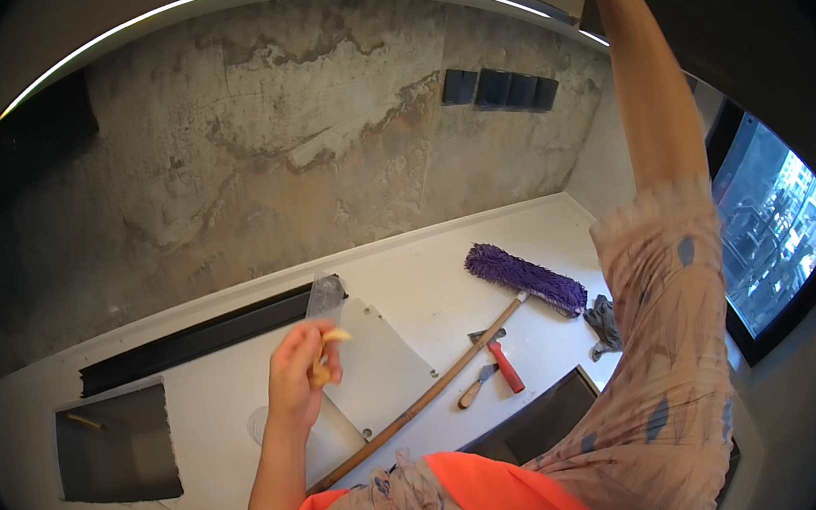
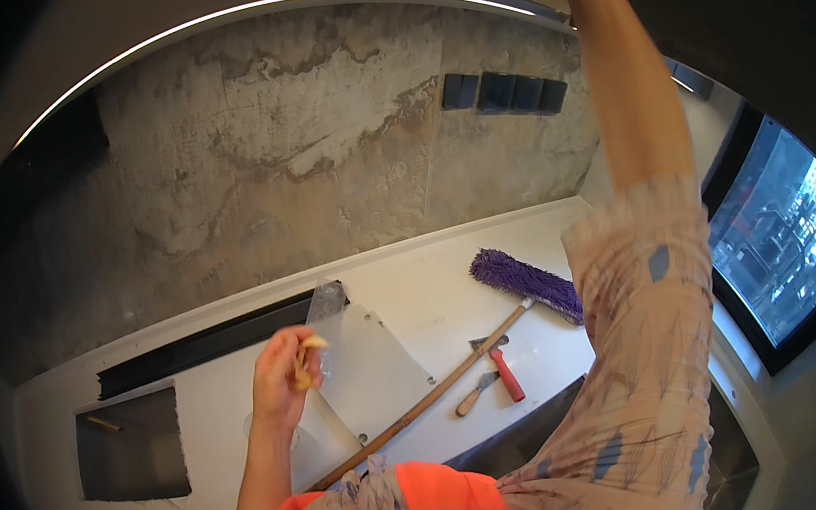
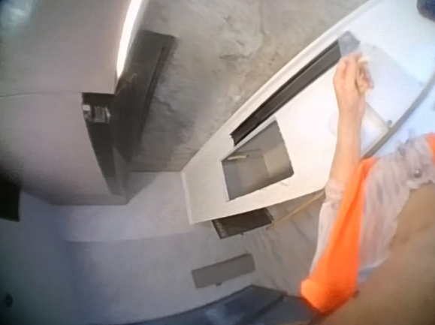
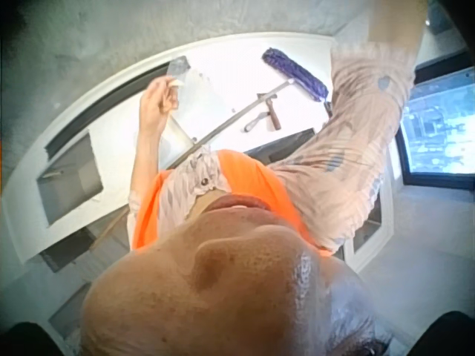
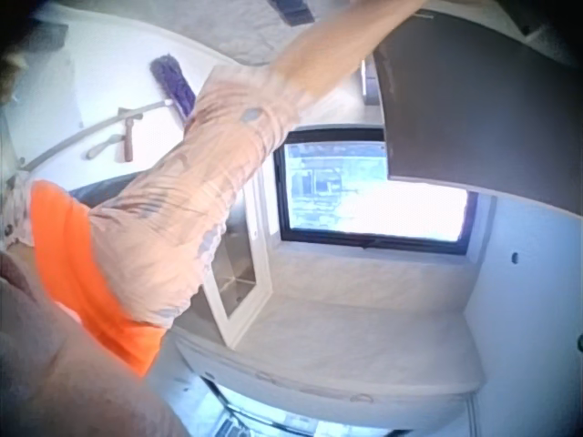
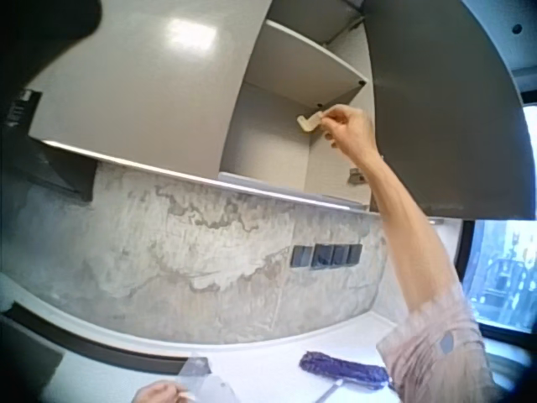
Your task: The person peels adhesive tape from a strip and applies it to a long light fixture under a kitchen cabinet, then presses the fixture against the cabinet to secure it.
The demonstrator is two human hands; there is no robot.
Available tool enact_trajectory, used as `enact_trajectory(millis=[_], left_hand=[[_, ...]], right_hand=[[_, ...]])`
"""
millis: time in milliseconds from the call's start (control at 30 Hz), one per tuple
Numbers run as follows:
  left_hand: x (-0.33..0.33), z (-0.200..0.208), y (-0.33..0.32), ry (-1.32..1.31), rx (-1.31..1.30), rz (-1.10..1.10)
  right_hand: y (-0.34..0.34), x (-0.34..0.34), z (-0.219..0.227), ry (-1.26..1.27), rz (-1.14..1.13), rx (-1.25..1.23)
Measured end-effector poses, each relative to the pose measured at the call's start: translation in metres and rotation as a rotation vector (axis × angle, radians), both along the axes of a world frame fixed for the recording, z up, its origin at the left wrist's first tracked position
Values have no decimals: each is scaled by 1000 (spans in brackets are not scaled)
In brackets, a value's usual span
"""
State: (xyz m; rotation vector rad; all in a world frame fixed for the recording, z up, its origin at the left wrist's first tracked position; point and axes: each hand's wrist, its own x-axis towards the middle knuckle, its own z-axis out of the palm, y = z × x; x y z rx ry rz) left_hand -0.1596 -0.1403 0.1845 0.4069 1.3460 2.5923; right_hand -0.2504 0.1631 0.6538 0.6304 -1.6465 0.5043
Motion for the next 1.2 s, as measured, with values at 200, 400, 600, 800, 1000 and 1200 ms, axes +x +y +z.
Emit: enact_trajectory(millis=[200,400,600,800,1000,1200], left_hand=[[-10,94,58,37,334,-39],[-20,104,105,69,247,113],[-54,57,84,-160,121,214],[-44,19,43,-26,-98,92],[-22,3,22,-7,-242,-35],[-26,-24,12,-80,-268,-103]], right_hand=[[-74,54,-238,142,-175,817],[-89,96,-307,-234,-177,694],[-84,109,-276,-1008,124,514],[27,48,-117,-194,-796,385],[88,1,-47,-321,-1233,614],[83,-11,-45,-420,-1238,730]])
